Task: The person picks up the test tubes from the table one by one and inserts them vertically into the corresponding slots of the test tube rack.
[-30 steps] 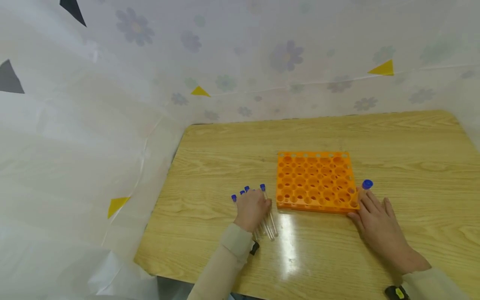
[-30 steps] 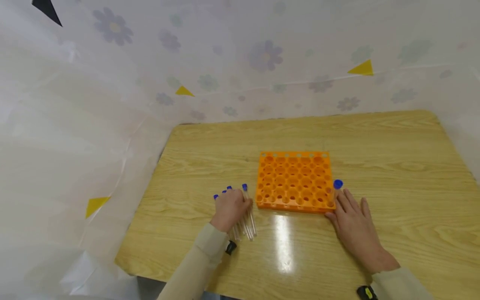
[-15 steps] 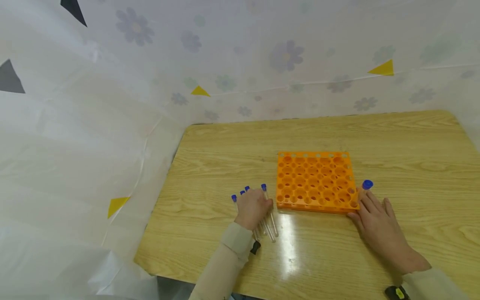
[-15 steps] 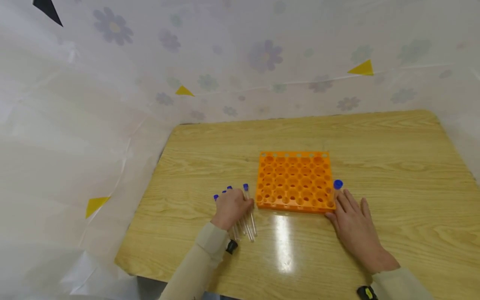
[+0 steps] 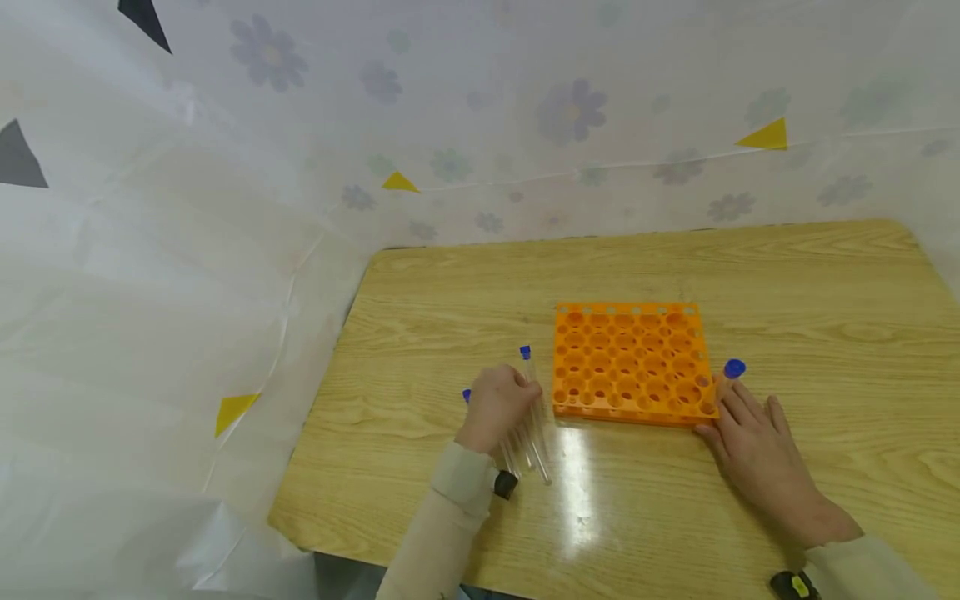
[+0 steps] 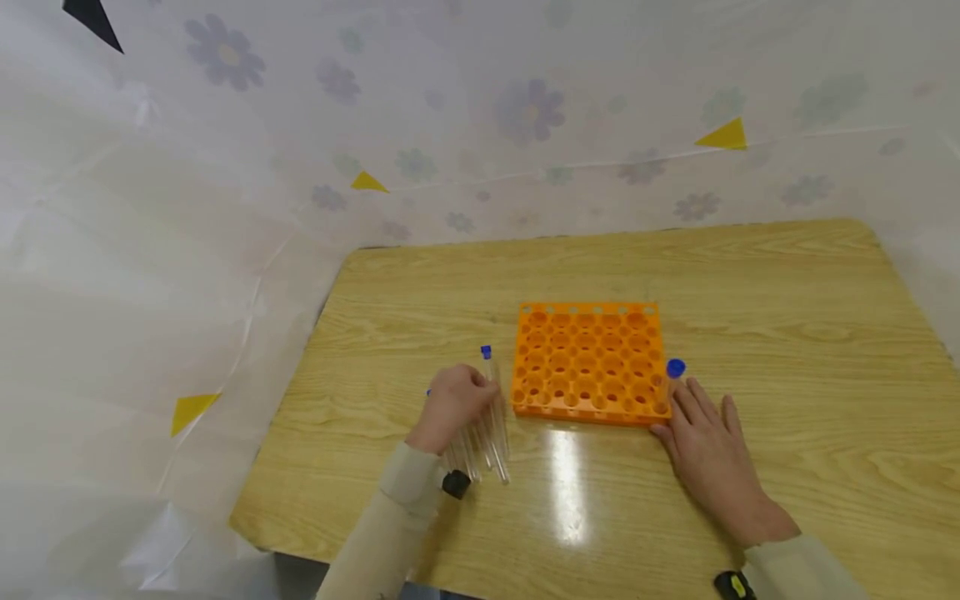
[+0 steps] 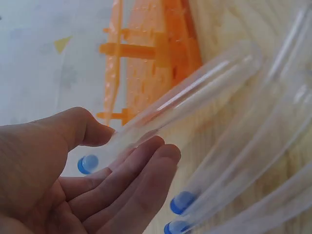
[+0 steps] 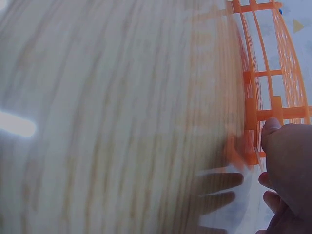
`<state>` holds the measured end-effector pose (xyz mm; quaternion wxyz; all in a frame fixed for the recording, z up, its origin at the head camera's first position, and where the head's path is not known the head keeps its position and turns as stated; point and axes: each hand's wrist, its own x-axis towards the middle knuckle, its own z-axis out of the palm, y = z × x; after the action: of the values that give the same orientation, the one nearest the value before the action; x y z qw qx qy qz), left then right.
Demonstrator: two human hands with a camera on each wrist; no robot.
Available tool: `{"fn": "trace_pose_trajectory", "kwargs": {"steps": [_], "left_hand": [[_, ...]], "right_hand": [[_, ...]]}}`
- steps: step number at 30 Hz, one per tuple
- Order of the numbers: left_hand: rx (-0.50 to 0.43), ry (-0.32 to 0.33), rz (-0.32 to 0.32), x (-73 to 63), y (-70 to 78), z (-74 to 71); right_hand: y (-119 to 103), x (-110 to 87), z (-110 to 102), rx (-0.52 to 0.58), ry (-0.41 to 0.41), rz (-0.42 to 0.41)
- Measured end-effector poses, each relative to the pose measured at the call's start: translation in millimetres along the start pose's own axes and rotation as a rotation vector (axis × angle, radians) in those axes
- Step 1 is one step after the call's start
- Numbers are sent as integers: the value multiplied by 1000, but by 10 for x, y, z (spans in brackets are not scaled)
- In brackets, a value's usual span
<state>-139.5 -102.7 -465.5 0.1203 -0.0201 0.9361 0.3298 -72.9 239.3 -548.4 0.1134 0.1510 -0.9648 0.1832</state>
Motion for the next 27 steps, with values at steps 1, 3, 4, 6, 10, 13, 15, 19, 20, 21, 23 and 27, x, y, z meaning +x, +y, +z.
{"fn": "trace_pose_trajectory", "kwargs": {"steps": [1,3,4,6,10,13,15,19,20,21,23,27], "left_hand": [[-35,-7,-9,1,6,-26],[-105,-11,-18,3,12,-67],[-141,-11,-22,8,8,-83],[-203,-3,-18,15,2,-112],[-309,10,-15,35,3,-154],[-355,21,-8,45,32,-187],[-368,29,5,47,54,-206],[-382,57,59,31,116,-239],[-392,62,72,24,133,-244],[-402,71,94,20,154,-246],[-427,87,145,14,201,-244],[-430,102,231,-2,307,-219]], "right_hand": [[-1,1,-1,0,0,0],[-2,0,-1,3,1,-1],[-3,0,-1,4,2,-1],[-4,0,2,6,6,-3],[-5,1,6,8,12,-6],[-5,3,5,8,12,-5],[-6,4,1,7,9,-4],[-12,9,-8,6,7,-4],[-13,10,-12,5,5,-2],[-14,12,-15,5,4,-2],[-16,13,-23,3,5,-1],[-19,15,-26,3,8,-5]]}}
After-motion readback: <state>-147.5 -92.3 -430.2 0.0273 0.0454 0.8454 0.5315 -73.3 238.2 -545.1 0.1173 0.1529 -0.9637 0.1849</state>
